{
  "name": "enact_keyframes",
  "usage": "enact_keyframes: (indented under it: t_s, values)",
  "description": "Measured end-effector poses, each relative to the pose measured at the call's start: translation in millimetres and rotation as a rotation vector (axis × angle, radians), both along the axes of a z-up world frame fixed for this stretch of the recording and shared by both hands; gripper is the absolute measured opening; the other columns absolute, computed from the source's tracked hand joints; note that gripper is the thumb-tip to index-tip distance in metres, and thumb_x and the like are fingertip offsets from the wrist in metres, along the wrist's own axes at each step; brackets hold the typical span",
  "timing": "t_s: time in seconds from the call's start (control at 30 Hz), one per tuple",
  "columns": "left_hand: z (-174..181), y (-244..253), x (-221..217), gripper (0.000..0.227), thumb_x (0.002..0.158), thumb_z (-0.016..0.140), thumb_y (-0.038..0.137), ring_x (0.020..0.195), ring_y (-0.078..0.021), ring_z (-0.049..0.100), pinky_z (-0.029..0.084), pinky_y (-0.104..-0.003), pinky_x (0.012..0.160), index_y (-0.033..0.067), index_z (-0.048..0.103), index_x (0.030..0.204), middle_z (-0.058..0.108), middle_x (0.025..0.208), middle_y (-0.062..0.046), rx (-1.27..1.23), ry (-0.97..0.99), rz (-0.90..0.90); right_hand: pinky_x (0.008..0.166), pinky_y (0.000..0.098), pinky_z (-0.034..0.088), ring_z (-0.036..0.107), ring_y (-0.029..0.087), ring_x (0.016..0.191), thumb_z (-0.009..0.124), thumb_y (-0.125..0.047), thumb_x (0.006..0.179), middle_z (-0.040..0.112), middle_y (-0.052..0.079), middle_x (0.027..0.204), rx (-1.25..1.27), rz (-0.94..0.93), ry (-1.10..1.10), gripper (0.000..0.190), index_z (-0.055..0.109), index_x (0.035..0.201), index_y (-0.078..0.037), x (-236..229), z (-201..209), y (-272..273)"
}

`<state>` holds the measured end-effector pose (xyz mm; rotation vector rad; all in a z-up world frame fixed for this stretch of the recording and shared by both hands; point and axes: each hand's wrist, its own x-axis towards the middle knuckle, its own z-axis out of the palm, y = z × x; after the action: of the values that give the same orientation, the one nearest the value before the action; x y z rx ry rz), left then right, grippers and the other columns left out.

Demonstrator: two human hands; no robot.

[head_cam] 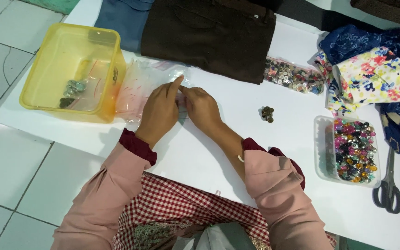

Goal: Sorting small decorative items like buttons and beads into small plastic bags and applying stickers to packaging components.

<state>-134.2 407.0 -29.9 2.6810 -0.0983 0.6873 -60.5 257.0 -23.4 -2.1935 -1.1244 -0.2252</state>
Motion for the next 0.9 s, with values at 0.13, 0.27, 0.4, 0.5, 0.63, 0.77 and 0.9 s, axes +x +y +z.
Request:
enact_keyframes:
  t_s: [0.13, 0.27, 0.4, 0.5, 0.63, 0.77, 0.9]
  values:
    - [0.3, 1.3, 0.3, 0.066, 0.094, 0.062, -0.005, 0.115, -0.0387, 0.067, 0.049, -0.047, 0.105, 0.0075, 0.040, 0.155, 0.067, 0.118, -0.025, 0.000, 0.053, 0.035, 0.083, 0.0324, 0.062, 0.075, 0.027, 0.094, 0.064, 0.006, 0.094, 0.078, 0.015, 0.097, 0.053, 0.002, -0.007, 0.031, 0.071, 0.124, -0.003, -0.1, 2.9, -2.0]
    - [-2.2, 2.7, 0.7, 0.064, 0.093, 0.065, -0.002, 0.109, -0.0377, 0.070, 0.051, -0.046, 0.103, 0.0074, 0.043, 0.153, 0.070, 0.111, -0.024, 0.046, 0.059, 0.036, 0.081, 0.0305, 0.063, 0.076, 0.023, 0.090, 0.073, 0.005, 0.090, 0.078, 0.012, 0.094, 0.122, -0.009, 0.066, 0.037, 0.071, 0.125, -0.007, 5.9, -1.7, -5.4]
    - [6.7, -0.2, -4.9, 0.061, 0.091, 0.064, 0.000, 0.103, -0.0376, 0.070, 0.053, -0.049, 0.099, 0.0096, 0.048, 0.150, 0.070, 0.108, -0.021, -0.038, -0.001, 0.012, 0.071, 0.0300, 0.063, 0.075, 0.025, 0.083, 0.078, 0.005, 0.083, 0.074, 0.011, 0.084, 0.194, 0.023, 0.124, 0.030, 0.076, 0.110, -0.007, 10.1, -0.5, -9.5]
    - [19.9, -1.6, -11.4, 0.069, 0.086, 0.075, 0.008, 0.103, -0.0362, 0.071, 0.054, -0.049, 0.097, 0.0119, 0.048, 0.149, 0.071, 0.109, -0.018, -0.077, -0.049, -0.030, 0.069, 0.0303, 0.064, 0.075, 0.025, 0.080, 0.080, 0.005, 0.083, 0.072, 0.011, 0.081, 0.207, 0.009, 0.148, 0.023, 0.076, 0.103, -0.005, 10.5, -0.8, -8.7]
    - [7.5, 4.7, -6.9, 0.058, 0.092, 0.068, 0.008, 0.101, -0.0342, 0.071, 0.055, -0.048, 0.095, 0.0130, 0.051, 0.147, 0.071, 0.107, -0.015, -0.075, -0.098, -0.020, 0.065, 0.0285, 0.063, 0.074, 0.020, 0.074, 0.076, 0.000, 0.089, 0.072, 0.007, 0.076, 0.233, 0.040, 0.169, 0.013, 0.078, 0.097, -0.010, 9.2, 3.6, -9.3]
    - [0.3, 7.4, -3.8, 0.052, 0.095, 0.063, 0.004, 0.099, -0.0315, 0.071, 0.055, -0.046, 0.094, 0.0127, 0.054, 0.145, 0.072, 0.104, -0.014, -0.021, -0.069, 0.012, 0.063, 0.0285, 0.061, 0.072, 0.019, 0.071, 0.073, -0.006, 0.093, 0.071, 0.006, 0.077, 0.278, 0.013, 0.144, 0.009, 0.077, 0.099, -0.012, 3.7, 14.8, -15.9]
    - [-5.3, 7.3, 0.9, 0.053, 0.092, 0.065, 0.004, 0.098, -0.0317, 0.071, 0.055, -0.046, 0.093, 0.0103, 0.056, 0.144, 0.072, 0.099, -0.014, 0.122, -0.056, 0.031, 0.063, 0.0285, 0.061, 0.072, 0.019, 0.073, 0.074, -0.006, 0.094, 0.071, 0.005, 0.078, 0.334, 0.002, 0.096, 0.008, 0.077, 0.099, -0.012, -2.8, 34.7, -33.9]
